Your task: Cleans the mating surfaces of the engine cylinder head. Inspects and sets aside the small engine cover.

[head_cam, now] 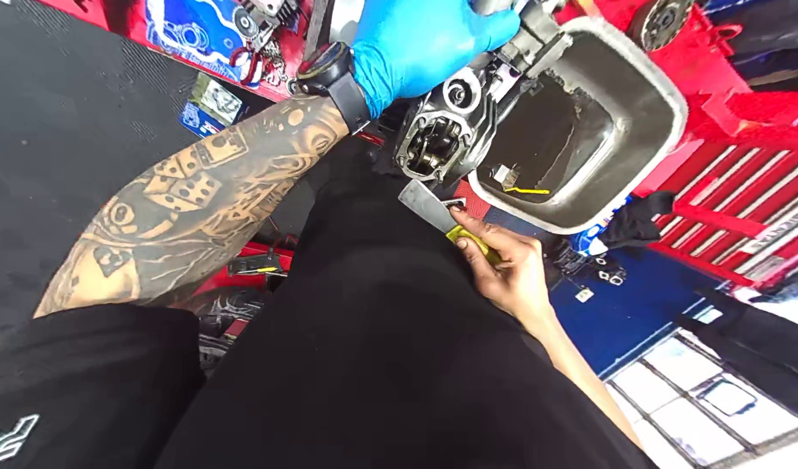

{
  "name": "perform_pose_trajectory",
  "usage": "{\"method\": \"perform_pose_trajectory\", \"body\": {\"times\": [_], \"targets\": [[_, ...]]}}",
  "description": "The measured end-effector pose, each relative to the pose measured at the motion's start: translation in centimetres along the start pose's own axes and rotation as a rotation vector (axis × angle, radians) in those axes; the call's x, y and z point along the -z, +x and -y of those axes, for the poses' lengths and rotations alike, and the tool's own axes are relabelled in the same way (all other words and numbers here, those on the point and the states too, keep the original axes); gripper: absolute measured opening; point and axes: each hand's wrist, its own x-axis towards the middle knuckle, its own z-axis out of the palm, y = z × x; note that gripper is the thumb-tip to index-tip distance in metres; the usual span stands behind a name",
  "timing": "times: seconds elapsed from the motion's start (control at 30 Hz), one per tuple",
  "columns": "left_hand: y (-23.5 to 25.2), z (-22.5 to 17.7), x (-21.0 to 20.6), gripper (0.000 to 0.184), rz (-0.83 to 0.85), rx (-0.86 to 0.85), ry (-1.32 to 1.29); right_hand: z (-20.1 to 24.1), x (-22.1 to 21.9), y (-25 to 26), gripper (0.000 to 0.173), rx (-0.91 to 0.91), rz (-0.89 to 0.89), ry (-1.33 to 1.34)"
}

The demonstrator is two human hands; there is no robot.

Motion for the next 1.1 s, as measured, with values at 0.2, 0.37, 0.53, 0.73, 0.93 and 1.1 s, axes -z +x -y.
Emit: {"method": "perform_pose_trajectory", "body": {"times": [0.2,0.37,0.53,0.73,0.93,1.1], "targets": [[0.0,-0.1,0.0,0.043,0.028,0.037,0.027,-0.9,-3.4,-0.4,0.034,0.035,-0.151,0.075],[0.1,0.3,-0.2,0.038,0.002,0.035,0.043,-0.8,-6.9,0.2,0.032,0.024,-0.300,0.241],[0.3,0.5,-0.2,0.028,-0.016,-0.008,0.003,-0.4,-10.4,0.6,0.027,-0.057,-0.413,0.324],[1.0,0.9,-0.7,0.022,-0.045,-0.095,-0.091,1.6,-13.5,0.6,0.025,-0.158,-0.566,0.385],[0.7,0.3,-0.5,0.031,-0.007,-0.077,0.011,2.0,-7.7,0.1,0.023,-0.081,-0.501,0.142],[0.6,-0.2,-0.1,0.047,-0.010,-0.052,0.143,-0.1,-9.6,0.4,0.022,-0.076,-0.552,0.424]]}}
